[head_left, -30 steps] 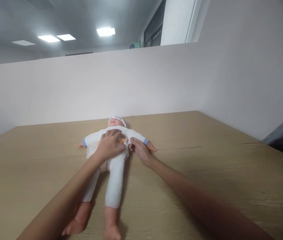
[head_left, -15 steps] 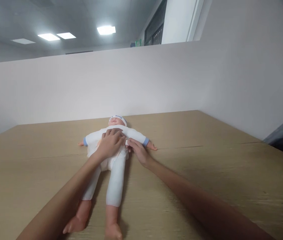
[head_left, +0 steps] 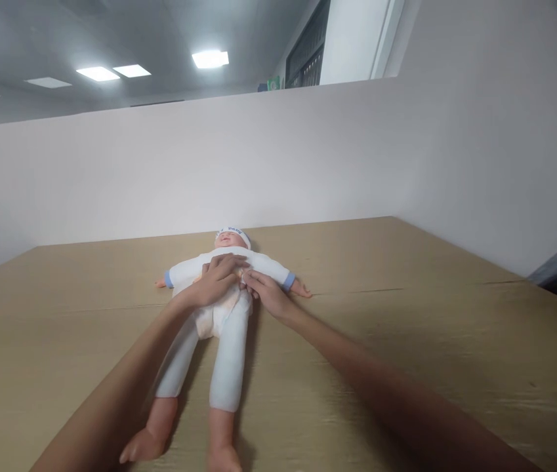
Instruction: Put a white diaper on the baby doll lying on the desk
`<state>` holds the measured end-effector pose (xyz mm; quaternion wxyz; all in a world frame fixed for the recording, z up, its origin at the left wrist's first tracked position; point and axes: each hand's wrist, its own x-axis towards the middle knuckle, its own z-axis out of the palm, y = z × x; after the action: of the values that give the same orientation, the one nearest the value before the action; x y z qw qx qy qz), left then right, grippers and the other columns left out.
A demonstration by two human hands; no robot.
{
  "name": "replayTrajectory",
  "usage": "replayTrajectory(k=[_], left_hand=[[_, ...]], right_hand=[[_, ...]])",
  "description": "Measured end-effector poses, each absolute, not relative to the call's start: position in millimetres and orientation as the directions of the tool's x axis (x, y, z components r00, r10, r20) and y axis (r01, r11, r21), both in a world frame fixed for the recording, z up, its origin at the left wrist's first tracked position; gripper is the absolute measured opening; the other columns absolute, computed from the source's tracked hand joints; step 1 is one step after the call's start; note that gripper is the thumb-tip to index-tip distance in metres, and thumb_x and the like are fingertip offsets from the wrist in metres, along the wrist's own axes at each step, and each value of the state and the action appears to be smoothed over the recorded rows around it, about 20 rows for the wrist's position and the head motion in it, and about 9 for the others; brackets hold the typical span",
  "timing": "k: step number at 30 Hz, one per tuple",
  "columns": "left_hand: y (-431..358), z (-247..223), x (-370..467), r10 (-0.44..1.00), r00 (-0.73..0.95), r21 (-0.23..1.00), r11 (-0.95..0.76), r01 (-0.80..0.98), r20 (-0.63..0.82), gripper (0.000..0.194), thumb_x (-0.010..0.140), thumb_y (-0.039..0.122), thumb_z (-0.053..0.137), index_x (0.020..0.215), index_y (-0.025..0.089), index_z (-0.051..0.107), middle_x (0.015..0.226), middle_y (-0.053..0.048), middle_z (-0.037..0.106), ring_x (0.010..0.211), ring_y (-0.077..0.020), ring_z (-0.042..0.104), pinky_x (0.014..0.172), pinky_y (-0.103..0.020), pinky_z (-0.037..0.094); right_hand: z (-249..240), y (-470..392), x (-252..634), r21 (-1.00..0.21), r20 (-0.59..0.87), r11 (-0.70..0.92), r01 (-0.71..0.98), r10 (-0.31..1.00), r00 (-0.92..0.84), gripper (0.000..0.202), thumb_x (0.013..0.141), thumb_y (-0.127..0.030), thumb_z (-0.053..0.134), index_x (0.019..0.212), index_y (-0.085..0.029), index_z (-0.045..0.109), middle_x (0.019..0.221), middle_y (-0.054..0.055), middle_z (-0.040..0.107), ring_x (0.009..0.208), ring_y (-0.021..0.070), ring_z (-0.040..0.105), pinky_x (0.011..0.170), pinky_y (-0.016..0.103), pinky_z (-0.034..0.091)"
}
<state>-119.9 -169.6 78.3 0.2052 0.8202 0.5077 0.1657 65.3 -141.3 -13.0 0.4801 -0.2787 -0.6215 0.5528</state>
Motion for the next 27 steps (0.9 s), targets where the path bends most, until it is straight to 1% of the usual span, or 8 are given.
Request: replayTrajectory(k=[4,8,11,14,17,20,23,27], left_hand=[[-168.4,80.1,-124.1,0.888,0.458,0.571,-0.398,0.718,0.043,0.048,0.102,0.037,0.043,0.147,0.041,0.06,0.167,0.004,0.05,0.163,-0.0282,0.025,0.136,-0.062,0.01],[-169.3,81.3,-124.0,0.886,0.461,0.551,-0.407,0.729,0.045,0.049,0.104,0.038,0.04,0.148,0.04,0.061,0.167,0.004,0.052,0.162,-0.0278,0.028,0.136,-0.06,0.018],[-169.6,81.1,-123.6,0.895,0.442,0.536,-0.4,0.744,0.056,0.049,0.106,0.038,0.036,0.149,0.041,0.06,0.165,0.004,0.054,0.161,-0.0281,0.031,0.135,-0.06,0.021],[-168.8,79.9,-122.6,0.908,0.414,0.536,-0.384,0.752,0.07,0.046,0.109,0.049,0.038,0.149,0.044,0.06,0.164,0.005,0.055,0.161,-0.0303,0.031,0.134,-0.063,0.022],[-168.2,79.5,-120.6,0.917,0.392,0.494,-0.376,0.784,0.076,0.045,0.107,0.055,0.046,0.145,0.042,0.064,0.164,0.001,0.056,0.16,-0.0343,0.032,0.131,-0.065,0.027],[-167.6,78.9,-120.6,0.921,0.384,0.482,-0.37,0.795,0.073,0.043,0.106,0.052,0.047,0.142,0.04,0.066,0.164,0.001,0.056,0.159,-0.0348,0.033,0.131,-0.067,0.026],[-165.3,76.7,-123.2,0.916,0.395,0.511,-0.369,0.776,0.062,0.044,0.104,0.047,0.048,0.144,0.043,0.064,0.166,0.002,0.053,0.163,-0.0338,0.027,0.132,-0.07,0.02],[-161.4,73.0,-125.6,0.92,0.392,0.518,-0.35,0.781,0.032,0.049,0.097,0.038,0.051,0.144,0.044,0.062,0.168,0.003,0.05,0.166,-0.0321,0.022,0.133,-0.069,0.017]], right_hand=[[-8.8,-138.3,65.9,-0.955,0.296,0.273,-0.113,0.863,-0.409,0.049,0.092,-0.069,0.07,0.078,-0.022,0.067,0.077,0.0,0.059,0.071,0.0172,0.045,0.069,0.032,0.039],[-3.6,-135.9,66.3,-0.951,0.299,0.303,-0.058,0.858,-0.417,0.043,0.095,-0.06,0.069,0.075,-0.023,0.064,0.077,0.0,0.061,0.074,0.0185,0.049,0.072,0.033,0.039],[-1.4,-130.9,67.0,-0.95,0.294,0.311,-0.032,0.85,-0.438,0.041,0.099,-0.054,0.064,0.072,-0.023,0.065,0.077,0.001,0.063,0.075,0.0197,0.052,0.072,0.034,0.039],[-2.1,-124.8,69.1,-0.953,0.28,0.302,-0.032,0.835,-0.474,0.043,0.102,-0.05,0.055,0.071,-0.023,0.066,0.073,0.001,0.063,0.07,0.0196,0.051,0.068,0.034,0.039],[-3.3,-121.4,72.1,-0.957,0.269,0.287,-0.041,0.824,-0.499,0.043,0.101,-0.05,0.056,0.068,-0.024,0.065,0.069,0.001,0.06,0.067,0.0189,0.049,0.064,0.033,0.037],[-3.2,-122.9,73.9,-0.961,0.262,0.272,-0.058,0.819,-0.511,0.043,0.098,-0.053,0.058,0.067,-0.023,0.065,0.07,0.001,0.061,0.066,0.018,0.048,0.062,0.033,0.036],[-3.8,-128.1,72.8,-0.961,0.273,0.263,-0.09,0.833,-0.481,0.041,0.097,-0.053,0.057,0.071,-0.023,0.065,0.071,0.001,0.058,0.067,0.0174,0.046,0.063,0.033,0.035],[-10.3,-134.0,68.5,-0.956,0.29,0.251,-0.152,0.88,-0.375,0.042,0.098,-0.056,0.055,0.07,-0.025,0.049,0.067,-0.003,0.045,0.063,0.0163,0.038,0.061,0.032,0.031]])
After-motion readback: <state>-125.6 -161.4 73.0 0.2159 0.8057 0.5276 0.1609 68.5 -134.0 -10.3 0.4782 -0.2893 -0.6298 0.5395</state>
